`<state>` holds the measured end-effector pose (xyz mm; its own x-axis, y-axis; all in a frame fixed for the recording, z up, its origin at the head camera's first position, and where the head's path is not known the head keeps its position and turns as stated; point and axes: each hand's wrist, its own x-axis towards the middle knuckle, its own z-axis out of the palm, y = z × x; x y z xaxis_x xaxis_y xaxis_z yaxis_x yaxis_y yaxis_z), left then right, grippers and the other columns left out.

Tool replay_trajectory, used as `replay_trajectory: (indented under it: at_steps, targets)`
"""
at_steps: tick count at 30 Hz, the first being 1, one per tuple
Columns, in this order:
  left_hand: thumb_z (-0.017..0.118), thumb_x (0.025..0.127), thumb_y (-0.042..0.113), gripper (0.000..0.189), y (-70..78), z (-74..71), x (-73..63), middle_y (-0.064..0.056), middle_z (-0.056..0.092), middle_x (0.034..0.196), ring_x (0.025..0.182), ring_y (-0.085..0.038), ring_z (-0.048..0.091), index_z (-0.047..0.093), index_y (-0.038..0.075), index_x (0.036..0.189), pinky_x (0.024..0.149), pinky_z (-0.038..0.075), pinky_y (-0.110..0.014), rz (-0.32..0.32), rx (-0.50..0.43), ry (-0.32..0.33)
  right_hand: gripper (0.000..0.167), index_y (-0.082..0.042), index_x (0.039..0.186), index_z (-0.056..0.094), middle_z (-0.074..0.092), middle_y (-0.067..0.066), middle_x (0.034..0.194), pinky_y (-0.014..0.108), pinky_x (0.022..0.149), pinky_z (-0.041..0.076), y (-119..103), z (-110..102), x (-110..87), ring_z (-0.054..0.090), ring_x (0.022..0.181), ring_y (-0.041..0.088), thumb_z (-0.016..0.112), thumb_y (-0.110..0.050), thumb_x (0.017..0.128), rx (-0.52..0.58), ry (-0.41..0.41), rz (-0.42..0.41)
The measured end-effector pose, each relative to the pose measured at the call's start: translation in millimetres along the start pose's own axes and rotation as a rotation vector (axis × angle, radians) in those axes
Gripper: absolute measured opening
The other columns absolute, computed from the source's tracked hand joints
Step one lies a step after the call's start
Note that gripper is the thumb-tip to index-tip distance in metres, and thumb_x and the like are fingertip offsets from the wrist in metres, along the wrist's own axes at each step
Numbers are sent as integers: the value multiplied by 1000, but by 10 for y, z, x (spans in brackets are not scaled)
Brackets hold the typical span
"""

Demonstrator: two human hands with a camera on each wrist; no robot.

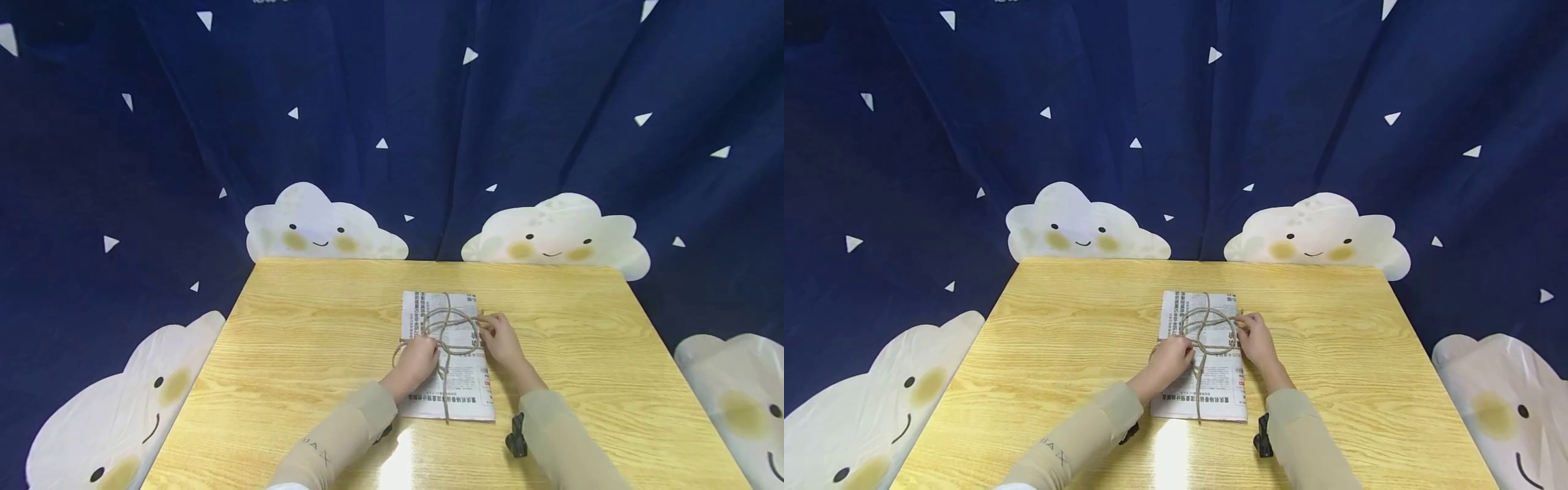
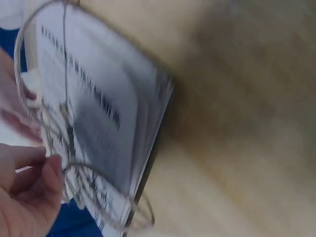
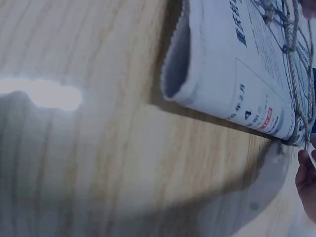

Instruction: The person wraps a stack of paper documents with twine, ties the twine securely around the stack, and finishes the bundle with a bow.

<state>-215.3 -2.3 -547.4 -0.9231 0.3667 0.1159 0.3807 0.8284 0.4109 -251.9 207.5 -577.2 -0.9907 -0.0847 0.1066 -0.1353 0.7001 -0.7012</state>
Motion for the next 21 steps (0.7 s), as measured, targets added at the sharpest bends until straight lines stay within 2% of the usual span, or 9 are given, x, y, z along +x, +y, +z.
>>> replay_trajectory:
  at_steps: [3,5,7,12,17,21]
  targets:
    - [60,87,17,21,13,64,-78,-2,56,57,45,-8,48,63,6,69,38,38,-20,-69,84,-3,36,5,124,51,43,26,127,49,91,44,-13,17,53,48,110,42,48,6,88,-44,-35,-83]
    - [60,87,24,27,2,117,-104,-2,54,54,44,-10,47,59,9,64,36,37,-22,-111,147,13,38,8,124,50,43,27,130,53,98,36,-19,36,76,41,118,45,46,9,87,-67,-50,-111]
    - [59,87,31,33,-9,172,-113,0,51,52,44,-11,47,55,12,60,35,36,-24,-152,174,16,37,9,123,50,46,28,127,53,101,33,-19,58,85,40,119,45,46,10,86,-79,-63,-105]
    - [59,86,38,40,-9,297,-97,1,47,48,42,-11,46,51,14,56,33,34,-25,-234,145,11,25,9,110,58,54,23,108,49,92,42,5,102,76,53,103,39,51,8,86,-93,-31,-62]
    - [59,81,17,25,26,373,-103,-4,51,52,44,-16,49,53,10,58,35,36,-28,-290,64,50,11,7,94,61,55,16,92,46,83,47,10,118,55,55,88,31,55,5,85,-94,-5,-3]
    - [56,77,10,16,15,345,-118,-6,52,53,44,-17,49,56,7,61,35,37,-28,-308,0,83,8,5,93,58,54,15,90,43,78,47,24,107,27,54,85,28,54,1,88,-88,-14,49]
